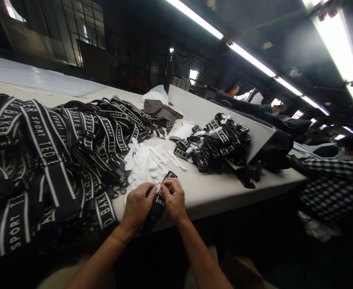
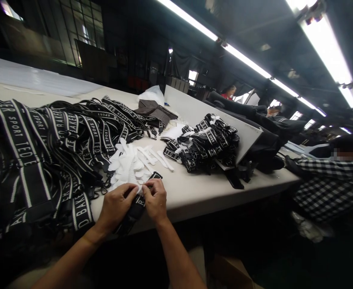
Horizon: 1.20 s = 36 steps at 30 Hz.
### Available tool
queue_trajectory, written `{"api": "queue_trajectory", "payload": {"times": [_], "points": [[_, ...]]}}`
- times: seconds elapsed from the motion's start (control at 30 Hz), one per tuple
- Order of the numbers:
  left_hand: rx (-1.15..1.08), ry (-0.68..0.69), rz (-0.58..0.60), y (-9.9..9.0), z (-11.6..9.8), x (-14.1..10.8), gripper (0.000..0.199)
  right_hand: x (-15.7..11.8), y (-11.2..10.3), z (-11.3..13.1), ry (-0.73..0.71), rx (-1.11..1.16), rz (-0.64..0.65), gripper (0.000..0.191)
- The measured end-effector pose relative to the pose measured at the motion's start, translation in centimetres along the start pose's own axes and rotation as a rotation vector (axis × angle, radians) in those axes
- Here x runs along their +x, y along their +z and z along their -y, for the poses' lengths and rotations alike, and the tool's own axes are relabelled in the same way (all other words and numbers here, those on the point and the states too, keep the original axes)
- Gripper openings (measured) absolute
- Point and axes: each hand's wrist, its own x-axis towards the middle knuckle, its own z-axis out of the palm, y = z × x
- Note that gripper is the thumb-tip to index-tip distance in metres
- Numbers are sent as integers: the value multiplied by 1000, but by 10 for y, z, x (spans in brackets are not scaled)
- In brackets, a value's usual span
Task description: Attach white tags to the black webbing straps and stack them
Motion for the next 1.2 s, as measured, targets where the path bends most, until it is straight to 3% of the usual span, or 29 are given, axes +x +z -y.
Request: {"api": "queue_trajectory", "payload": {"times": [0.13, 0.37, 0.57, 0.73, 0.83, 1.07, 1.13, 1.2], "points": [[-4, -25, 7, 3, -1, -2, 27, -2, 3, 4, 106, -59, 44, 37], [-272, -260, -75, 2, -4, 3, 15, -7, 13, 9, 110, -230, 8, 36], [-588, -488, -122, 5, 2, 7, 30, -19, 1, 9, 90, -310, -31, 34], [-886, -617, -56, 10, -4, 6, 50, -18, 0, 8, 93, -323, -33, 33], [-1029, -657, 50, 5, -11, 7, 55, -15, -1, 7, 141, -191, -7, 36], [-1272, -633, 360, -7, -32, 5, 47, -22, -18, 28, 338, 415, 4, 46], [-1258, -667, 386, -3, -34, 3, 49, -30, -15, 32, 379, 535, 47, 48], [-1164, -682, 355, 3, -34, 2, 51, -39, -9, 28, 409, 591, -20, 50]]}}
